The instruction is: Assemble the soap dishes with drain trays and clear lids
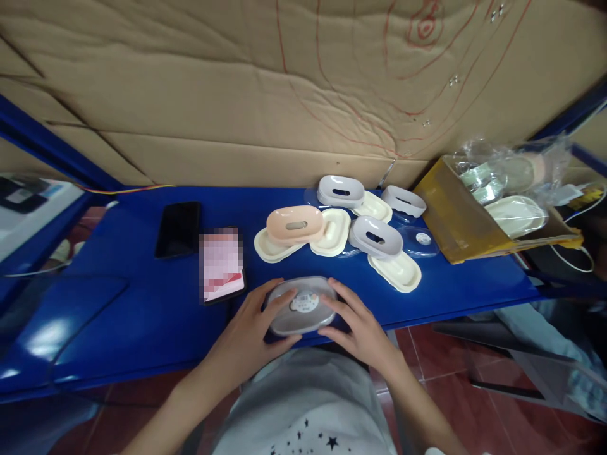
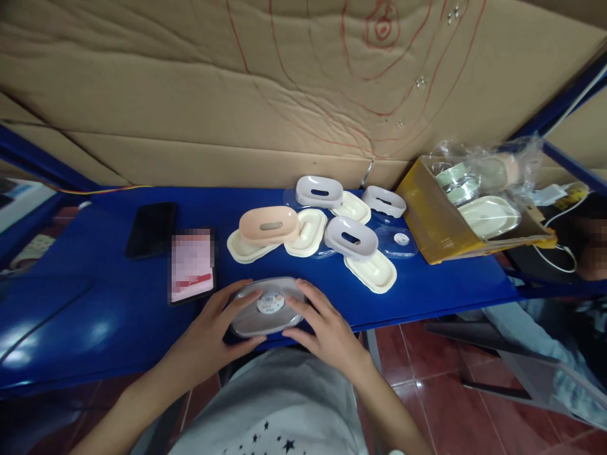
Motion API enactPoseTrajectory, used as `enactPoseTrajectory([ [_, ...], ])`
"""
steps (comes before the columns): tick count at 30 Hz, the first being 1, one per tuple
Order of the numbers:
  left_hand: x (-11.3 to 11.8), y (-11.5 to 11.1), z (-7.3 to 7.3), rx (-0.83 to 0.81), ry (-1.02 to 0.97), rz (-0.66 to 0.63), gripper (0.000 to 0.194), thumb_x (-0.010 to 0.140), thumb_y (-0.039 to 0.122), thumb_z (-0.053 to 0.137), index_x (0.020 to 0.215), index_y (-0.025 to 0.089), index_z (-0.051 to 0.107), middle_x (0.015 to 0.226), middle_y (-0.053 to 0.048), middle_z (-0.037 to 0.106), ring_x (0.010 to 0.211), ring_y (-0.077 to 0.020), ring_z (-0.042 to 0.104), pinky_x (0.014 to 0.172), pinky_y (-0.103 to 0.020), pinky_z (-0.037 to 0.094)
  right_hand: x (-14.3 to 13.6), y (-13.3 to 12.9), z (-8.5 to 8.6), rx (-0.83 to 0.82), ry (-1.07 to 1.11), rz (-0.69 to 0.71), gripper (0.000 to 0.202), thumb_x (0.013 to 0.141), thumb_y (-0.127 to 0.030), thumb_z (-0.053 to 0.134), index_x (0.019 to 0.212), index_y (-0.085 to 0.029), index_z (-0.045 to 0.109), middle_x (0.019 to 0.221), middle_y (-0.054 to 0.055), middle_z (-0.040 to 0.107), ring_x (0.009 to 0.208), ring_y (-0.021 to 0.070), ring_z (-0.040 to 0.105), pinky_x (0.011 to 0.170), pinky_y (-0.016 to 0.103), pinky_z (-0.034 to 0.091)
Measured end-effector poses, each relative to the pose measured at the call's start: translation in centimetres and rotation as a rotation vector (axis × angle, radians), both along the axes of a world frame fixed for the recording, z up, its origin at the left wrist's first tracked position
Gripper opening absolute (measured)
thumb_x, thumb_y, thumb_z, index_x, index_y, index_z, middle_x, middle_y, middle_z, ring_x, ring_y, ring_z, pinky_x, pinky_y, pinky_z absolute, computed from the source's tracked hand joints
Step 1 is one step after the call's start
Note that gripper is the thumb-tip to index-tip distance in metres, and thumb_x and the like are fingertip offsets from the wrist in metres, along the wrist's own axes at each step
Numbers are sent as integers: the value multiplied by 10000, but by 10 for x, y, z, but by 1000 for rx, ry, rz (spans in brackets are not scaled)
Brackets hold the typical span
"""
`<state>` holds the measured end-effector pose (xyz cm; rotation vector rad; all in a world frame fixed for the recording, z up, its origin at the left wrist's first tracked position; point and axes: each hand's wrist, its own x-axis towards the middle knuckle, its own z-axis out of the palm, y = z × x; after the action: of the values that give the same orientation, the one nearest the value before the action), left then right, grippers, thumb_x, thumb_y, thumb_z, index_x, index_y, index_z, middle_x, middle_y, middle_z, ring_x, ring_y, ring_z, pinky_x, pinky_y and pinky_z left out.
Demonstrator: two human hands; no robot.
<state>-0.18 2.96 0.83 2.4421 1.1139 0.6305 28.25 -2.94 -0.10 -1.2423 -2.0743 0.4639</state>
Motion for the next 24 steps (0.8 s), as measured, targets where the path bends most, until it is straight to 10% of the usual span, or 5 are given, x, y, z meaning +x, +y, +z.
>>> enactPoseTrajectory([
  [10, -12, 31, 32, 104, -58, 68, 595, 967, 454, 770, 1507, 352, 542, 1499, -87, 612, 1358, -321, 660, 1156, -534, 574, 4, -2, 0, -47, 100, -63, 767, 1091, -358, 658, 1752, -347, 270, 1789, 136, 358, 1639, 331, 402, 1262, 544, 499],
  [17, -52, 133, 82, 251, 51, 416, 730, 972, 614, 741, 1499, 148, 549, 1427, -118, 663, 1287, -302, 656, 1116, -532, 551, 3, -3, 1, 4, 104, -103, 629, 1118, -351, 603, 1705, -312, 381, 1720, 148, 471, 1570, 306, 512, 1230, 514, 537],
  [24, -66, 212, 81, 112, 185, 343, 716, 1037, 672, 622, 1460, 95, 588, 1350, -80, 701, 1043, -194, 655, 980, -403, 578, 34, 4, 3, 107, -111, -304, 334, 1132, -288, 565, 1444, -294, 683, 1481, 85, 718, 1425, 310, 643, 1186, 564, 537],
])
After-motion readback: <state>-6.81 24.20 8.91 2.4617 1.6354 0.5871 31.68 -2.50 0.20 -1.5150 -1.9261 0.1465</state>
